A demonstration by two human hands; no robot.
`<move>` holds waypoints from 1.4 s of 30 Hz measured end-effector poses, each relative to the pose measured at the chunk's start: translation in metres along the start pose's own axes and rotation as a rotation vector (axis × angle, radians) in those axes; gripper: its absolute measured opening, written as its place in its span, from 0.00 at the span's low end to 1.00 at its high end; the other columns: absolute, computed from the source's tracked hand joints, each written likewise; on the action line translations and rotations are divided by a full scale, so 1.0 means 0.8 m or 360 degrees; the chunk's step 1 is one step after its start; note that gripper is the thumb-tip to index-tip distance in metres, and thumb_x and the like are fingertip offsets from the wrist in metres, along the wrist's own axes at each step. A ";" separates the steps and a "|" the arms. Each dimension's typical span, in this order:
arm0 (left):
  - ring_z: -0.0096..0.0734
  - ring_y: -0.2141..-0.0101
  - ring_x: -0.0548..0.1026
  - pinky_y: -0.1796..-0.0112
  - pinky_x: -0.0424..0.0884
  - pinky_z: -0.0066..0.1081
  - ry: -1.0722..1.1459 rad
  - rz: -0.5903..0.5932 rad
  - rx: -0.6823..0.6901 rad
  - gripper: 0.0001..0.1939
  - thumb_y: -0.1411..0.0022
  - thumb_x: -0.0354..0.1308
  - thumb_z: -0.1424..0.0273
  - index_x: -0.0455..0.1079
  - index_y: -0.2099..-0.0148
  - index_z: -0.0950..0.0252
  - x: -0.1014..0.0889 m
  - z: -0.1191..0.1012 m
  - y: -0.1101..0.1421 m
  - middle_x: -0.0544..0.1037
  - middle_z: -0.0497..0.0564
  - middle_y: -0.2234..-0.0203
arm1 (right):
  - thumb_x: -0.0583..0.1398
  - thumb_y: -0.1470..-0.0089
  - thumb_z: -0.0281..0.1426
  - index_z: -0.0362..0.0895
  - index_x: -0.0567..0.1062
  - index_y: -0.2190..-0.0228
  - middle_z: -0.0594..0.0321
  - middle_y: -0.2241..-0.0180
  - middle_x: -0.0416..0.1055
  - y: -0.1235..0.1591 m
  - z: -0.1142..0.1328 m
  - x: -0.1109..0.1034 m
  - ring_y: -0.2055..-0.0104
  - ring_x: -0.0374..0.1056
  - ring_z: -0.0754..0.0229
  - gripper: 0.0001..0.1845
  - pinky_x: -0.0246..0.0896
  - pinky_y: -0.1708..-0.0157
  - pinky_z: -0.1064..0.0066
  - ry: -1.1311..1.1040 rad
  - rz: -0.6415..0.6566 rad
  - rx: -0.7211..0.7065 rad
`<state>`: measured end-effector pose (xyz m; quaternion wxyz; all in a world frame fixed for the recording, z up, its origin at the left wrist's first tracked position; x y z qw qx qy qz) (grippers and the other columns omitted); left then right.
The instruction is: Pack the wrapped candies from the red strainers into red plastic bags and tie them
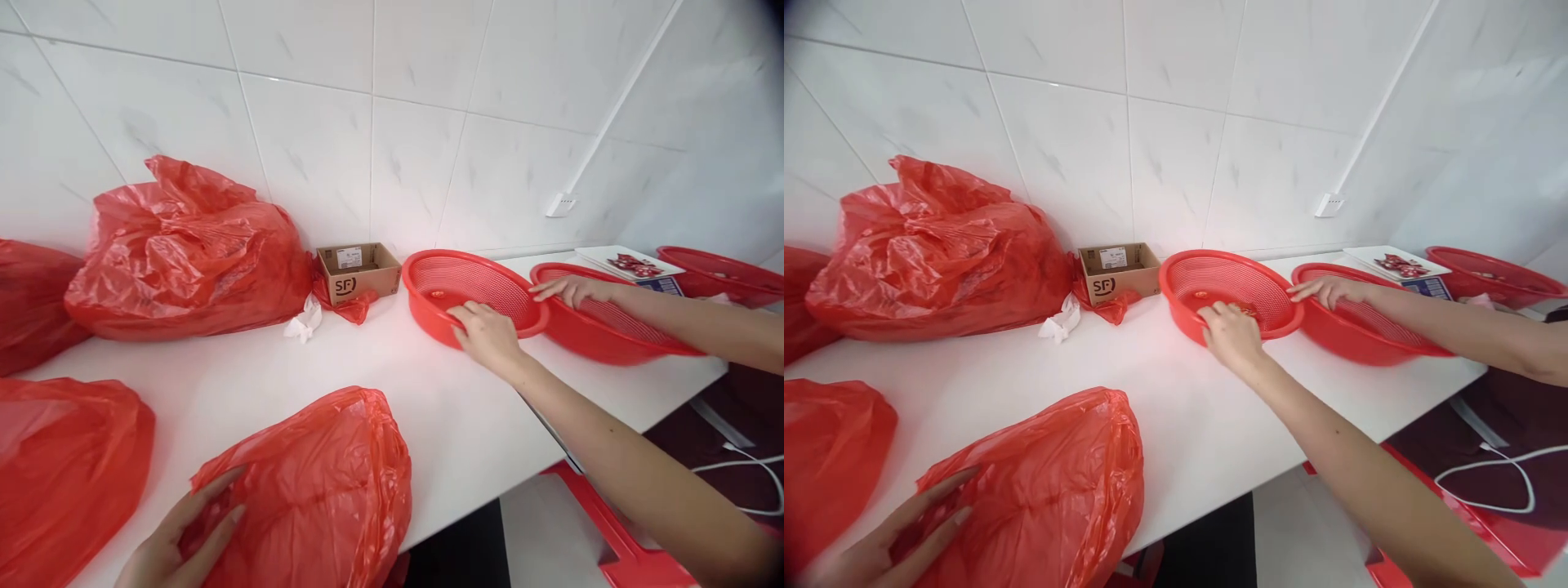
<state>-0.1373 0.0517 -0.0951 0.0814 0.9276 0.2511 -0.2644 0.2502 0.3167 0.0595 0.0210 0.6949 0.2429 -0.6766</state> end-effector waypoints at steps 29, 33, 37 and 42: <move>0.50 0.44 0.71 0.44 0.66 0.45 -0.0001 0.0313 -0.0218 0.38 0.46 0.58 0.46 0.62 0.36 0.56 0.032 -0.053 0.024 0.76 0.53 0.47 | 0.55 0.41 0.32 0.50 0.59 0.44 0.59 0.49 0.70 -0.022 0.048 -0.039 0.55 0.71 0.59 0.24 0.67 0.62 0.69 -0.0800 0.0555 -0.0210; 0.50 0.46 0.72 0.46 0.67 0.44 0.0087 0.0368 -0.0197 0.39 0.44 0.56 0.46 0.61 0.35 0.61 0.044 -0.072 0.024 0.74 0.57 0.45 | 0.59 0.46 0.37 0.53 0.65 0.50 0.66 0.60 0.75 0.070 0.198 -0.093 0.65 0.73 0.61 0.21 0.69 0.69 0.69 -0.1431 0.0739 -0.0821; 0.50 0.46 0.72 0.45 0.66 0.45 0.0191 0.0380 -0.0134 0.40 0.45 0.58 0.48 0.62 0.36 0.63 0.053 -0.086 0.024 0.73 0.58 0.44 | 0.63 0.53 0.44 0.55 0.74 0.63 0.65 0.66 0.75 0.126 0.278 -0.025 0.68 0.72 0.54 0.14 0.68 0.75 0.60 -0.0525 0.0793 -0.0939; 0.49 0.45 0.72 0.45 0.68 0.43 0.0226 0.0474 -0.0085 0.36 0.43 0.58 0.50 0.64 0.37 0.59 0.050 -0.087 0.029 0.73 0.55 0.43 | 0.61 0.47 0.47 0.48 0.73 0.50 0.52 0.57 0.76 0.107 0.262 -0.009 0.58 0.73 0.45 0.26 0.69 0.67 0.56 -0.0478 0.0662 -0.0802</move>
Point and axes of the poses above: each hand's wrist, its own y-axis away from the middle knuckle, its own x-axis out of the palm, z = x × y, the point moved 10 cm from there along -y, towards the middle knuckle
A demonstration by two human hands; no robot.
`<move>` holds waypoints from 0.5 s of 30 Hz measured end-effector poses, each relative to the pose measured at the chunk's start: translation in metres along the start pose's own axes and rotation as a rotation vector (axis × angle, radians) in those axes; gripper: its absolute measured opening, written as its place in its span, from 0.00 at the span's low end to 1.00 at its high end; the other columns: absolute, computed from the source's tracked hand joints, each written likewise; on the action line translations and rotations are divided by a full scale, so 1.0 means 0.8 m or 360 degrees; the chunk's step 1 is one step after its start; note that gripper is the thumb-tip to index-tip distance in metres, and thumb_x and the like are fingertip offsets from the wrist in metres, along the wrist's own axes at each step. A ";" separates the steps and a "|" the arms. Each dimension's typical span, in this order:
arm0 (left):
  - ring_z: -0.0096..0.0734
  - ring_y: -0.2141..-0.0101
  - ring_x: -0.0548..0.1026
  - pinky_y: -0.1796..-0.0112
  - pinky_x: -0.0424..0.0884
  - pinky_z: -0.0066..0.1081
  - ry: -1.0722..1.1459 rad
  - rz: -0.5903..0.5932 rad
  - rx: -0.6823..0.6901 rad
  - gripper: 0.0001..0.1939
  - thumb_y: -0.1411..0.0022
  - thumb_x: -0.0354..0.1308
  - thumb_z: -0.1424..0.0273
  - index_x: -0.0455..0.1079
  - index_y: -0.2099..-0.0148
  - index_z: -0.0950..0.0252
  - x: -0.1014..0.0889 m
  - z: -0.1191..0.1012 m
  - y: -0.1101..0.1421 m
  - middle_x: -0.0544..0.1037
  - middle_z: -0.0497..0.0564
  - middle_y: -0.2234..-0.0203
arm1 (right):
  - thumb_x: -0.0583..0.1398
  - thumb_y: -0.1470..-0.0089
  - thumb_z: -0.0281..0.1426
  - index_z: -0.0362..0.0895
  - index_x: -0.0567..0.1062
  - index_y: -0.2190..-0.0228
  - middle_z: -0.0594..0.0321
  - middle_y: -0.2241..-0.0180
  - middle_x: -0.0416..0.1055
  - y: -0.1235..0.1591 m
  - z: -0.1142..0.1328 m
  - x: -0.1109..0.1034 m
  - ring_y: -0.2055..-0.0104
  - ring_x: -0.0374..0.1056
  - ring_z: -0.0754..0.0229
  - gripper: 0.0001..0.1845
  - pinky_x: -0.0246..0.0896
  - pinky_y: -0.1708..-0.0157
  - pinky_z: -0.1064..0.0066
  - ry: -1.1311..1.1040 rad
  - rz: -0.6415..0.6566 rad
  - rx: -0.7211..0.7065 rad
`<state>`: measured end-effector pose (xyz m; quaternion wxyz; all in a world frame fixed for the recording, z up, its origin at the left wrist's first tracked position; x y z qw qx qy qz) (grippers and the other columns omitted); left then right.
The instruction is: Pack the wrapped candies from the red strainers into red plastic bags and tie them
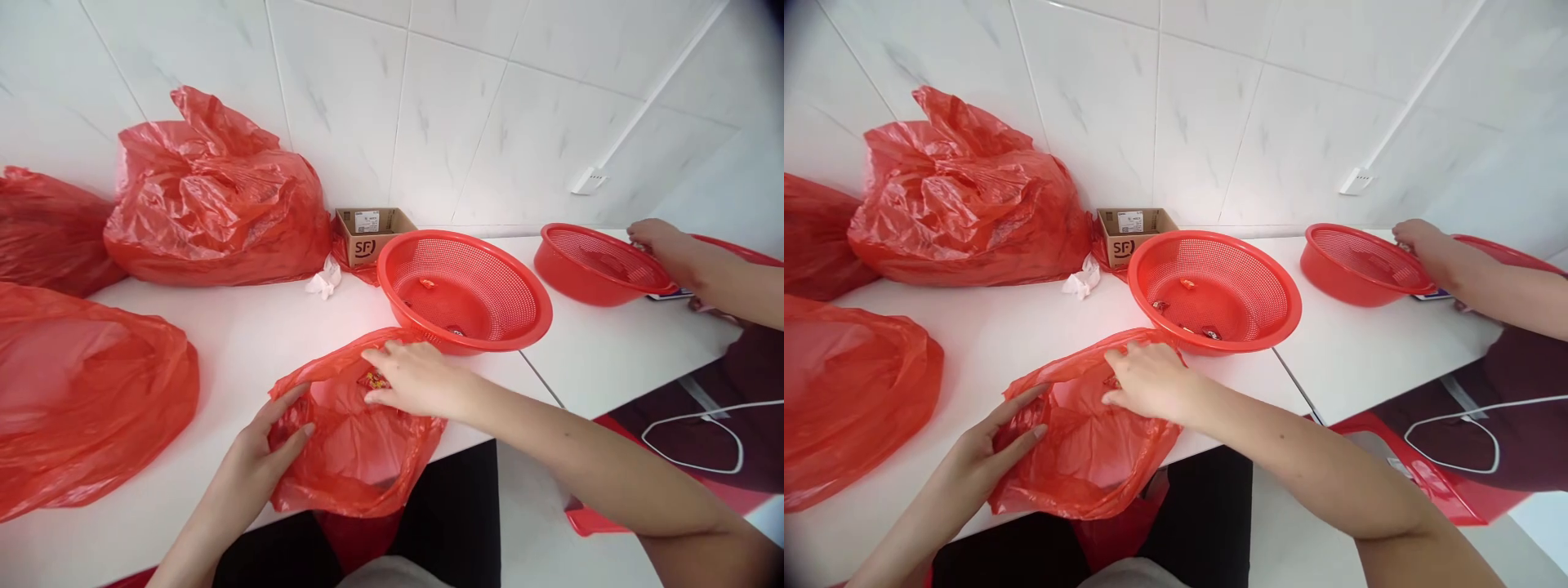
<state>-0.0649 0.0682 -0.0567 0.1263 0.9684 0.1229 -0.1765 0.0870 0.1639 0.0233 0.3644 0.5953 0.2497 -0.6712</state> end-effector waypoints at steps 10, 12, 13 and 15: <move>0.49 0.42 0.68 0.45 0.68 0.41 0.0066 0.0066 0.0078 0.30 0.42 0.59 0.51 0.69 0.40 0.57 0.002 0.014 0.000 0.74 0.52 0.44 | 0.64 0.51 0.39 0.51 0.69 0.46 0.56 0.51 0.72 -0.015 -0.206 -0.053 0.54 0.71 0.49 0.29 0.65 0.61 0.62 -0.0044 0.0235 0.0559; 0.49 0.40 0.67 0.43 0.66 0.42 0.0158 0.0036 0.0070 0.29 0.42 0.59 0.52 0.69 0.41 0.58 0.001 0.016 0.002 0.73 0.51 0.43 | 0.66 0.57 0.35 0.52 0.72 0.50 0.57 0.54 0.73 -0.011 -0.223 -0.008 0.59 0.72 0.50 0.29 0.64 0.67 0.64 -0.0012 0.0597 0.0576; 0.49 0.40 0.66 0.43 0.65 0.42 0.0184 0.0026 0.0081 0.29 0.42 0.59 0.52 0.69 0.41 0.58 0.000 0.016 0.003 0.73 0.51 0.42 | 0.66 0.58 0.33 0.51 0.74 0.54 0.57 0.57 0.73 -0.010 -0.224 0.005 0.63 0.72 0.51 0.25 0.63 0.70 0.65 -0.0016 0.0662 0.0574; 0.49 0.40 0.67 0.43 0.65 0.42 0.0184 0.0045 0.0105 0.29 0.42 0.59 0.53 0.69 0.41 0.58 -0.001 0.017 0.002 0.72 0.52 0.42 | 0.64 0.58 0.31 0.49 0.75 0.63 0.59 0.63 0.74 -0.008 -0.220 0.018 0.68 0.71 0.53 0.16 0.60 0.73 0.66 -0.0039 0.0672 0.0555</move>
Point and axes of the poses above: each hand's wrist, its own y-axis away from the middle knuckle, its own x-axis out of the palm, z = x × y, the point moved 10 cm from there along -y, towards the middle knuckle
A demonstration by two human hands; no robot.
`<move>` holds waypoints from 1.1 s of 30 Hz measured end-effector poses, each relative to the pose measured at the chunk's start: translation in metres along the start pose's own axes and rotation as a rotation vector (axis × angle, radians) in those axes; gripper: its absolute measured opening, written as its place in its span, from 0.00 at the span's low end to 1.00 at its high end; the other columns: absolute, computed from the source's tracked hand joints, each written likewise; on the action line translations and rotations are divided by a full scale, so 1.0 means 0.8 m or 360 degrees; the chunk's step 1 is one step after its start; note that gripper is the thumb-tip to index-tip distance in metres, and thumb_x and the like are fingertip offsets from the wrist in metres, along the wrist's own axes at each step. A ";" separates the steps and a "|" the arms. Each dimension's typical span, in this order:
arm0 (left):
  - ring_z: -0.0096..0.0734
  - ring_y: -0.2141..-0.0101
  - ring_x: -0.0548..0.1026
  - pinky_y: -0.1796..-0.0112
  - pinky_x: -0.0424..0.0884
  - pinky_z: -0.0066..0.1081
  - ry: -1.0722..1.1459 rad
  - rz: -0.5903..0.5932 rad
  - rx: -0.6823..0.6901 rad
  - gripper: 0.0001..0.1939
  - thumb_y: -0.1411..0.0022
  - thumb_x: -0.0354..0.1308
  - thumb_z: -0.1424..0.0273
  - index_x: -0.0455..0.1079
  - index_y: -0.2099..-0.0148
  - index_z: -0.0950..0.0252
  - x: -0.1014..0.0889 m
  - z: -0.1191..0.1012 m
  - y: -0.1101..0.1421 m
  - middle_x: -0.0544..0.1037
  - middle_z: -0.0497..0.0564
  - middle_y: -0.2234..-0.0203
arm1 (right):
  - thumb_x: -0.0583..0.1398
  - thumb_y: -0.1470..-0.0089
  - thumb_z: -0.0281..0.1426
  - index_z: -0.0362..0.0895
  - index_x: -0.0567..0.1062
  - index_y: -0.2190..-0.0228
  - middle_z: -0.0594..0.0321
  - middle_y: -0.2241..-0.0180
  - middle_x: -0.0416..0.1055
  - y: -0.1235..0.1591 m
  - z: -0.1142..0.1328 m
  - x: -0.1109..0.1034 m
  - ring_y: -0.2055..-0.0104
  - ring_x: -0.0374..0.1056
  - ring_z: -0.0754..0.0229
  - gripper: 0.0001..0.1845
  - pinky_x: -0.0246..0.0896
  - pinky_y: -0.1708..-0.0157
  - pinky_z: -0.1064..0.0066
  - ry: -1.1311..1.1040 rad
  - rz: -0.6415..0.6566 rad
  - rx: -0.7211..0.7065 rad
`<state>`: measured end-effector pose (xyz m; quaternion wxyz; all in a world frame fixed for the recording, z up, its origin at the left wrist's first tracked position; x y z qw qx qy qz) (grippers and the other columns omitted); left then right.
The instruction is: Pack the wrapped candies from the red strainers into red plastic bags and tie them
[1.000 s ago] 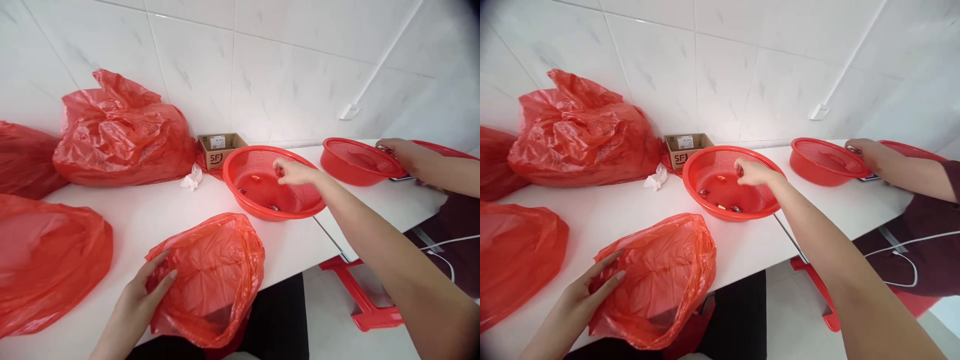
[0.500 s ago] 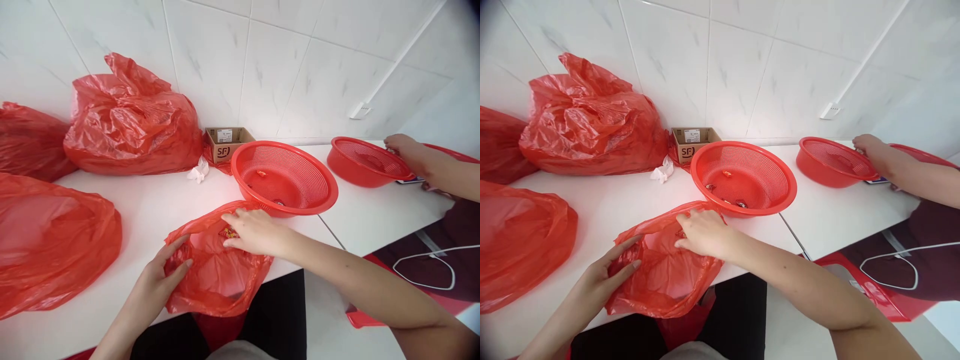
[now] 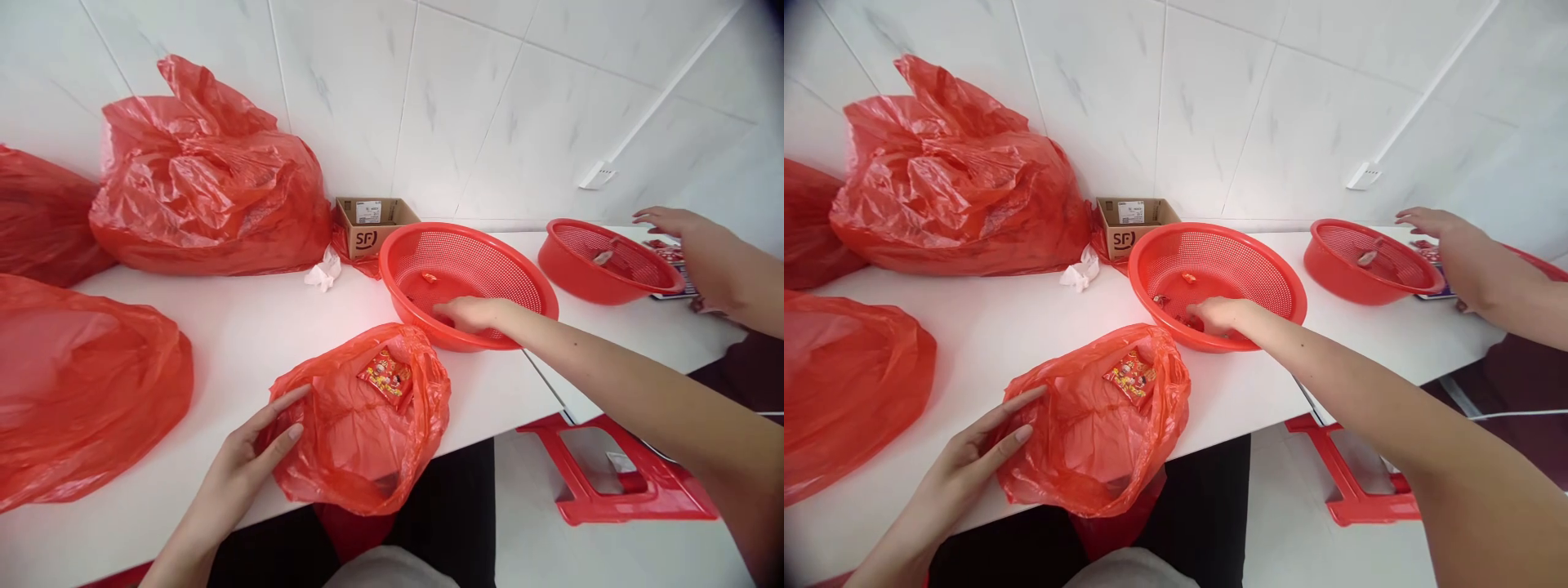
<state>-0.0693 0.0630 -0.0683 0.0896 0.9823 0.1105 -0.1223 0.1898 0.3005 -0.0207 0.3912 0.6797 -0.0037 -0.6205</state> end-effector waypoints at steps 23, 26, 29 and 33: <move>0.49 0.38 0.62 0.40 0.61 0.43 0.0025 0.0050 -0.0045 0.28 0.40 0.58 0.52 0.67 0.39 0.54 -0.001 0.015 -0.006 0.69 0.48 0.39 | 0.61 0.55 0.26 0.57 0.73 0.50 0.66 0.56 0.76 0.010 0.045 0.010 0.61 0.73 0.56 0.29 0.64 0.69 0.69 -0.0278 0.0195 -0.0334; 0.49 0.37 0.61 0.39 0.59 0.44 0.0029 0.0046 -0.0045 0.28 0.40 0.58 0.52 0.67 0.40 0.53 -0.001 0.016 -0.006 0.69 0.47 0.39 | 0.63 0.57 0.26 0.53 0.76 0.61 0.66 0.60 0.77 0.001 0.038 0.010 0.63 0.72 0.56 0.19 0.62 0.70 0.68 -0.0226 0.0131 -0.0263; 0.48 0.37 0.61 0.40 0.60 0.43 0.0057 0.0062 -0.0047 0.27 0.40 0.58 0.53 0.67 0.40 0.52 -0.001 0.018 -0.005 0.69 0.47 0.39 | 0.64 0.58 0.26 0.48 0.73 0.68 0.63 0.66 0.75 -0.009 0.020 0.004 0.68 0.72 0.56 0.11 0.61 0.73 0.69 -0.0256 0.0088 -0.0192; 0.46 0.36 0.59 0.39 0.59 0.43 0.0134 0.0072 -0.0045 0.26 0.40 0.58 0.53 0.68 0.41 0.50 -0.001 0.023 -0.004 0.69 0.46 0.39 | 0.59 0.45 0.32 0.47 0.66 0.64 0.60 0.60 0.74 0.006 -0.001 -0.038 0.67 0.73 0.61 0.07 0.65 0.71 0.71 -0.0469 -0.0083 -0.0196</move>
Point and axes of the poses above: each hand's wrist, its own y-axis away from the middle knuckle, its own x-axis out of the palm, z = x × y, the point moved 10 cm from there along -y, towards the middle knuckle
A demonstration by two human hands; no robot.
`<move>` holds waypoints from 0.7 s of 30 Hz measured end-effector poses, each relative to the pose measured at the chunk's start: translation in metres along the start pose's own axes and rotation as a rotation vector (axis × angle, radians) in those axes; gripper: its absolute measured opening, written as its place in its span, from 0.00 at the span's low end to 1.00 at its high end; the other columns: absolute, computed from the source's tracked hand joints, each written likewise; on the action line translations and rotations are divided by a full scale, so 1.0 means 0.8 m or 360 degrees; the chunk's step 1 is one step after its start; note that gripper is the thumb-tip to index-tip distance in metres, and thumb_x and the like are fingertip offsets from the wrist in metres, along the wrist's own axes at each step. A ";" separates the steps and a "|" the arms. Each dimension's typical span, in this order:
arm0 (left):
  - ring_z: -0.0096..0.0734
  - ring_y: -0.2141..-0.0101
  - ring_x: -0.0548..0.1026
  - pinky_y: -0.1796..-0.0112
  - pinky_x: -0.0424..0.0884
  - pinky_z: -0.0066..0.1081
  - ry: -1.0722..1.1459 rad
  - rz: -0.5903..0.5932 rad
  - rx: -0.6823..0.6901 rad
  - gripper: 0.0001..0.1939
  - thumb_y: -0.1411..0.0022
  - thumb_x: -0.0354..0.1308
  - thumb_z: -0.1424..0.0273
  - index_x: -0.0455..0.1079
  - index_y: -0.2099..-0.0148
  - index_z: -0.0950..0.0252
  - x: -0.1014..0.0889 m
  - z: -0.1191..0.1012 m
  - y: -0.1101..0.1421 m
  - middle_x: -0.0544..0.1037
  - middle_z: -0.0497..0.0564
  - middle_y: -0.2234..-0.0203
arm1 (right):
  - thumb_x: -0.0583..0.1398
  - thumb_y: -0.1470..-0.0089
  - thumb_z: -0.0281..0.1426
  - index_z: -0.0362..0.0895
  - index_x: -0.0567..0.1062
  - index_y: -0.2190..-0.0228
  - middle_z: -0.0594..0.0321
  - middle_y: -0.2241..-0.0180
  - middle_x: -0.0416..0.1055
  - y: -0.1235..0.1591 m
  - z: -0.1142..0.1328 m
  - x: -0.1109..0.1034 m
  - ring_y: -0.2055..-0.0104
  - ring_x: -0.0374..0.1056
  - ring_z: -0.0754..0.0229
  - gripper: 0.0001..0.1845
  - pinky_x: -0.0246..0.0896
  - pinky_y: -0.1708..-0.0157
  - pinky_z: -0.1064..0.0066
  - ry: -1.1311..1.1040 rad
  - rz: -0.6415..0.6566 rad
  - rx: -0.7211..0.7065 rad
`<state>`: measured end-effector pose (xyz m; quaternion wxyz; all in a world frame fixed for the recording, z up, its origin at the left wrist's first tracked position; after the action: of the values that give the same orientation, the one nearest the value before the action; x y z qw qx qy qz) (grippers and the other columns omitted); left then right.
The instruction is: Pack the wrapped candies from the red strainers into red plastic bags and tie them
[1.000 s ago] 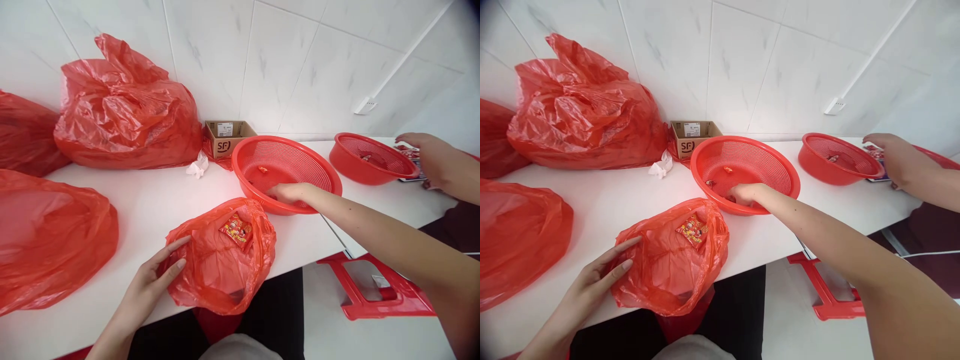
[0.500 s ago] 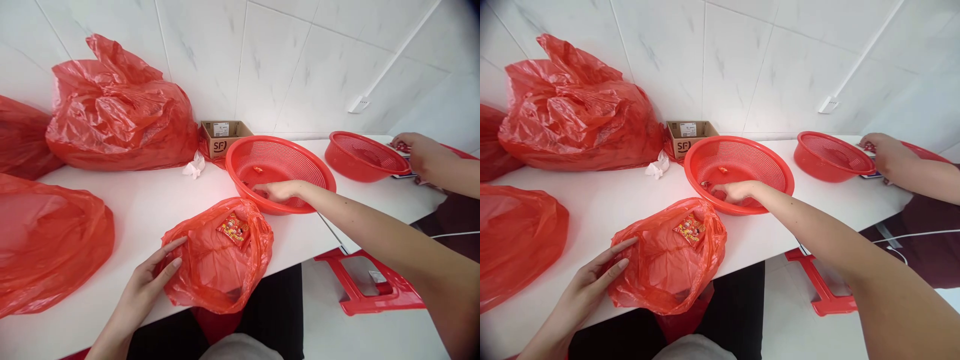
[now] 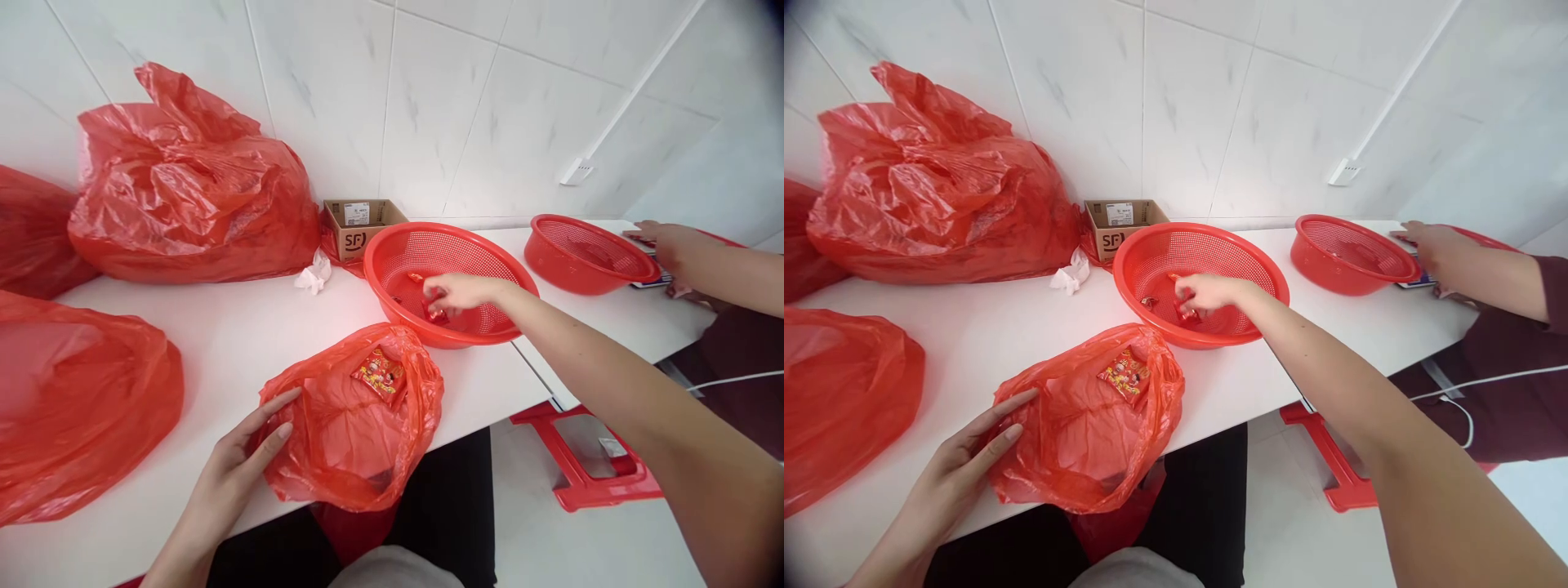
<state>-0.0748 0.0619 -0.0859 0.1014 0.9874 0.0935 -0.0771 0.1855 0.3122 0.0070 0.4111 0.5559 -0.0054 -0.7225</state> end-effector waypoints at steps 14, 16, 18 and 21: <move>0.52 0.39 0.64 0.40 0.60 0.43 0.0568 0.0002 -0.0156 0.32 0.44 0.64 0.59 0.65 0.38 0.55 0.007 -0.005 0.009 0.67 0.54 0.38 | 0.55 0.39 0.38 0.50 0.68 0.57 0.65 0.65 0.74 0.051 0.173 0.034 0.73 0.69 0.63 0.10 0.65 0.71 0.68 -0.0478 -0.0483 -0.0565; 0.52 0.39 0.64 0.40 0.61 0.42 0.0586 0.0012 -0.0147 0.32 0.44 0.65 0.59 0.66 0.38 0.55 0.008 -0.007 0.012 0.68 0.54 0.39 | 0.53 0.38 0.37 0.48 0.68 0.57 0.62 0.62 0.73 0.034 0.146 -0.012 0.71 0.69 0.64 0.09 0.65 0.70 0.69 -0.0447 -0.0758 -0.0483; 0.52 0.39 0.64 0.41 0.63 0.41 0.0599 0.0016 -0.0141 0.31 0.44 0.65 0.60 0.67 0.39 0.55 0.009 -0.009 0.012 0.68 0.54 0.39 | 0.55 0.39 0.35 0.46 0.70 0.56 0.59 0.59 0.73 0.011 0.110 -0.050 0.64 0.71 0.60 0.10 0.65 0.65 0.67 -0.0188 -0.0947 -0.0290; 0.53 0.40 0.66 0.44 0.67 0.40 0.0587 0.0008 -0.0140 0.30 0.44 0.64 0.59 0.67 0.39 0.55 0.008 -0.008 0.009 0.67 0.54 0.38 | 0.62 0.46 0.32 0.47 0.70 0.48 0.56 0.51 0.71 -0.036 0.074 -0.032 0.50 0.68 0.51 0.22 0.64 0.55 0.62 0.0289 -0.0511 -0.0136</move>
<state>-0.0662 0.0572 -0.0794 0.1259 0.9796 0.1114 0.1098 0.1217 0.3204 0.0368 0.3125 0.5945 0.1512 -0.7253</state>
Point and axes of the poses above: each hand's wrist, its own y-axis away from the middle knuckle, its own x-axis out of the palm, z = x × y, the point moved 10 cm from there along -y, towards the middle knuckle
